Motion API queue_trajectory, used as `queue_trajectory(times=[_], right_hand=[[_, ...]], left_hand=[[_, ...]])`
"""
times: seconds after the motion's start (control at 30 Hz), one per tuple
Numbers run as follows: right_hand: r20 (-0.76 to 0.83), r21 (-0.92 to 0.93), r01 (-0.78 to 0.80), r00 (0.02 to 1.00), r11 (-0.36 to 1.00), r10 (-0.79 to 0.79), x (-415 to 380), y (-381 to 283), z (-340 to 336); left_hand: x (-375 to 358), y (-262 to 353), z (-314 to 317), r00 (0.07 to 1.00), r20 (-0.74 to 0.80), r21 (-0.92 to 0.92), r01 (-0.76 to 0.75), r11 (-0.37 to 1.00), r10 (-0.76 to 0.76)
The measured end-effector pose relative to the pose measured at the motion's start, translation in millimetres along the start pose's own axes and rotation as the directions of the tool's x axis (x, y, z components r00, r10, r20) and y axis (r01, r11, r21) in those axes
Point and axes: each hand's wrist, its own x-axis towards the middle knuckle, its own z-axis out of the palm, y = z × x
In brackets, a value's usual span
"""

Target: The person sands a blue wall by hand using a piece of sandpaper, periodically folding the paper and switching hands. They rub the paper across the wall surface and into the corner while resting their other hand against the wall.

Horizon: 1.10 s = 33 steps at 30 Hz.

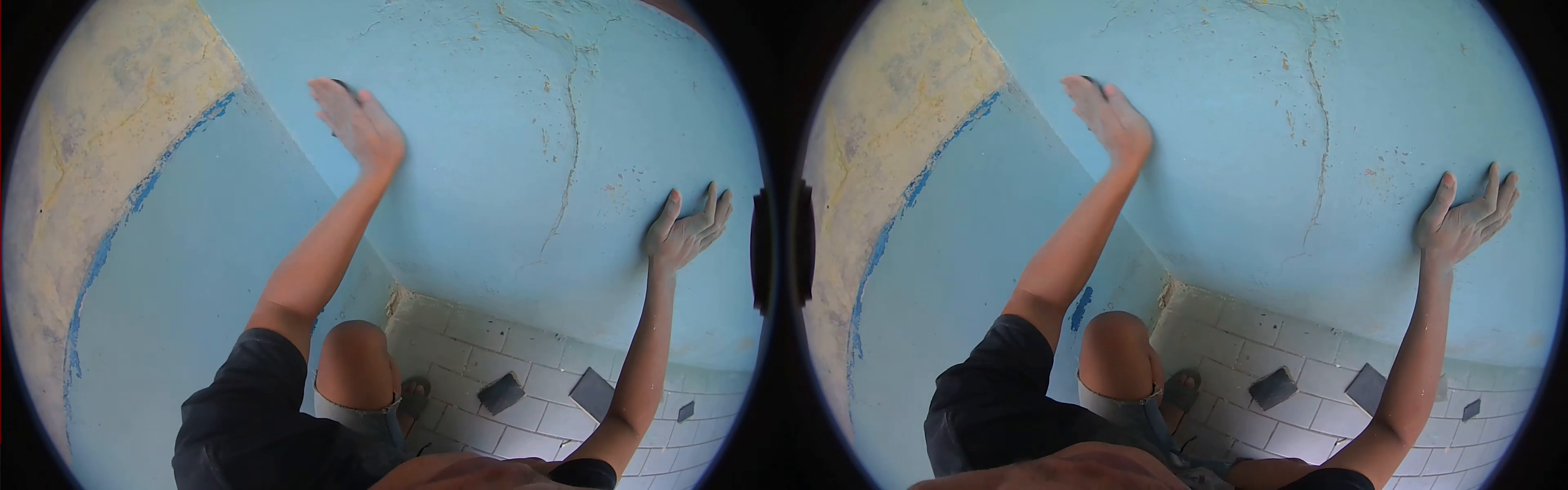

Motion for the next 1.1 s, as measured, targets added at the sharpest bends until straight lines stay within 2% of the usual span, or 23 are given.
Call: queue_trajectory(times=[0.03,0.07,0.1,0.13,0.17,0.2,0.23,0.27,0.33,0.4,0.43,0.47,0.53,0.57,0.63,0.67,0.7,0.73,0.8,0.87,0.97,1.03,1.1], right_hand=[[-0.010,0.002,-0.010,1.000,1.000,0.010,-0.6,-0.9,0.5],[-0.010,-0.004,-0.008,1.000,1.000,0.008,-0.9,-0.3,0.4],[-0.005,-0.008,0.001,1.000,1.000,-0.001,-0.2,1.5,0.2],[-0.013,-0.013,0.003,1.000,1.000,-0.003,1.8,3.6,0.0],[-0.003,-0.021,0.004,1.000,1.000,-0.004,1.5,4.2,-0.9],[0.013,-0.027,-0.001,1.000,1.000,0.001,-1.3,4.5,-1.9],[0.014,-0.032,-0.017,1.000,0.999,0.018,-2.3,5.0,-2.3],[0.004,-0.015,-0.012,1.000,1.000,0.012,-1.6,4.7,-3.0],[-0.020,0.016,0.002,1.000,1.000,-0.001,2.0,2.0,0.5],[-0.048,0.016,-0.018,0.999,1.000,0.019,1.0,0.3,0.0],[-0.061,0.019,-0.025,0.998,1.000,0.026,1.0,0.7,-0.7],[-0.058,0.015,-0.019,0.998,1.000,0.020,0.7,1.0,-1.5],[-0.057,0.016,-0.006,0.998,1.000,0.007,1.9,4.7,0.4],[-0.060,0.021,0.032,0.998,0.999,-0.031,0.8,7.4,0.2],[-0.046,0.025,0.053,0.998,0.998,-0.052,-5.0,9.8,-2.5],[-0.046,0.021,0.066,0.997,0.998,-0.065,-4.6,9.8,-2.9],[-0.049,0.022,0.088,0.995,0.996,-0.087,-2.9,9.0,-2.4],[-0.047,0.031,0.088,0.995,0.996,-0.086,-3.0,6.7,-2.6],[-0.070,0.024,0.092,0.994,0.995,-0.090,0.3,3.8,-3.5],[-0.078,0.014,0.091,0.993,0.996,-0.090,0.6,4.7,-4.3],[-0.072,0.017,0.110,0.992,0.994,-0.108,1.7,6.7,-4.4],[-0.062,0.017,0.108,0.992,0.994,-0.107,-2.0,8.1,-5.0],[-0.065,0.018,0.099,0.993,0.995,-0.097,-0.7,7.5,-4.1]], left_hand=[[-26.7,13.8,-4.1,0.975,0.142,0.022,-0.174,0.984,0.170],[-39.6,12.6,-13.5,0.975,0.135,0.020,-0.183,0.983,0.179],[-54.0,9.3,-22.8,0.826,0.371,-0.045,-0.440,0.897,0.424],[-56.1,11.6,-26.9,0.561,0.556,-0.174,-0.642,0.746,0.613],[-35.3,3.6,-25.5,0.609,0.564,-0.075,-0.635,0.769,0.558],[-4.0,4.8,-20.4,0.854,0.371,0.018,-0.399,0.917,0.364],[23.0,9.2,-12.2,0.983,0.145,0.046,-0.121,0.992,0.113],[33.3,12.5,-6.3,0.980,0.156,0.049,-0.132,0.990,0.123],[45.3,18.4,1.1,0.905,-0.099,-0.046,0.410,0.911,-0.413],[-19.6,35.0,3.8,0.989,0.147,0.072,-0.020,0.997,0.009],[-47.8,39.8,0.0,0.908,0.324,0.063,-0.299,0.952,0.264],[-50.6,31.9,-5.0,0.910,0.317,0.069,-0.305,0.950,0.269],[-46.2,21.8,-20.2,0.474,0.572,-0.110,-0.764,0.635,0.670],[-30.7,18.7,-20.7,0.546,0.567,-0.111,-0.691,0.714,0.617],[27.2,32.8,-6.2,0.946,0.185,0.049,-0.279,0.959,0.266],[59.8,33.4,0.2,0.999,0.037,-0.024,0.032,0.999,-0.032],[78.2,31.4,1.5,0.934,-0.093,-0.138,0.331,0.933,-0.345],[69.7,34.4,2.3,0.933,-0.099,-0.130,0.332,0.934,-0.346],[34.1,49.1,9.0,0.980,0.056,0.095,-0.196,0.976,0.191],[-12.9,53.8,-6.6,0.642,0.450,-0.055,-0.674,0.737,0.621],[28.5,42.0,-17.3,0.519,0.503,-0.081,-0.768,0.635,0.691],[80.4,33.9,-9.8,0.938,0.194,0.050,-0.301,0.952,0.286],[106.9,30.2,-6.9,0.973,-0.101,0.103,0.216,0.971,-0.206]])
